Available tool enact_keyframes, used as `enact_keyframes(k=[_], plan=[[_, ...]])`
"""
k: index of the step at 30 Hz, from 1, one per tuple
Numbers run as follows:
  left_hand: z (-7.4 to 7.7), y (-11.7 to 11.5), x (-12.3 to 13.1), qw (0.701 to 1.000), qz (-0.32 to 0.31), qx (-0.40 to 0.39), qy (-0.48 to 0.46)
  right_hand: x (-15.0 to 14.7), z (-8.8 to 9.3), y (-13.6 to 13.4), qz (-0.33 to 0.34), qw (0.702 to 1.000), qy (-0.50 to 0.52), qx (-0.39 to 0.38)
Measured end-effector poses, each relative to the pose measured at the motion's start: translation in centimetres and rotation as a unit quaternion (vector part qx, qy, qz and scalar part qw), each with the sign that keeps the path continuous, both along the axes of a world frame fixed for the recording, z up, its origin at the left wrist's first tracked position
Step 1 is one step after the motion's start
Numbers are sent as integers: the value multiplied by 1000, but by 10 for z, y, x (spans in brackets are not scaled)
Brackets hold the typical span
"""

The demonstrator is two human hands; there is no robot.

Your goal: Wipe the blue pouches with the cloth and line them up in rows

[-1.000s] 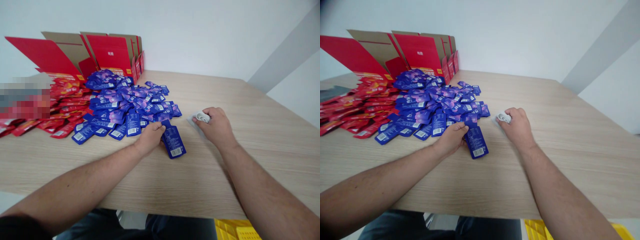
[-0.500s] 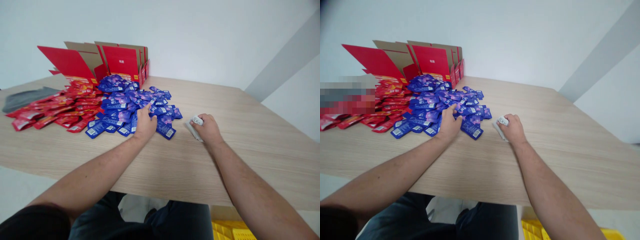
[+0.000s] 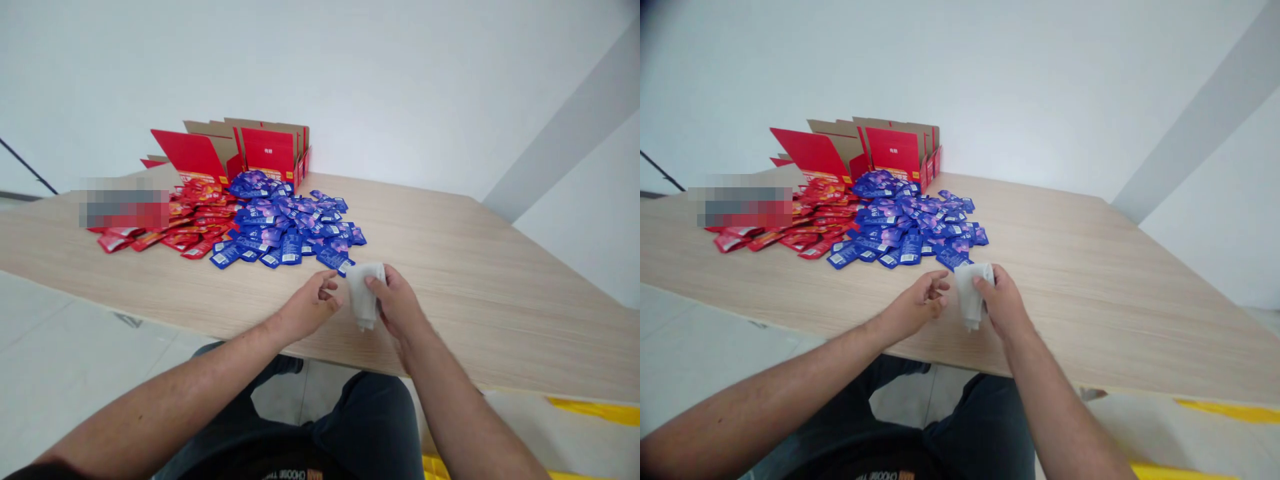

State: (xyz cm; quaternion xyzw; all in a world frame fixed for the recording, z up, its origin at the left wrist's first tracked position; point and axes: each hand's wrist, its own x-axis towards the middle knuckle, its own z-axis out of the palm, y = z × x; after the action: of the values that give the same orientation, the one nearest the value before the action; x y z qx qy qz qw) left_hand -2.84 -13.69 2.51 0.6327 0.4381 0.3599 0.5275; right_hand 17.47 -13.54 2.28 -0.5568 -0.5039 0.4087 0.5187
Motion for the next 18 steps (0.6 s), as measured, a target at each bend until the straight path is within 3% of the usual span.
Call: enact_keyframes(k=[3,7,15,18], plan=[[-6,-17,-11,999,-32,-16,5,-32,-14,-33,38,999,23,-15],[-4,-32,-23,996,24,20,79,-53,-31,-48,69,998,-12,0],[-3,-50,-47,994,64,28,88,-55,-23,-51,169,983,-69,19],[-4,-51,-65,995,77,16,67,-44,-25,-51,139,983,-115,33]])
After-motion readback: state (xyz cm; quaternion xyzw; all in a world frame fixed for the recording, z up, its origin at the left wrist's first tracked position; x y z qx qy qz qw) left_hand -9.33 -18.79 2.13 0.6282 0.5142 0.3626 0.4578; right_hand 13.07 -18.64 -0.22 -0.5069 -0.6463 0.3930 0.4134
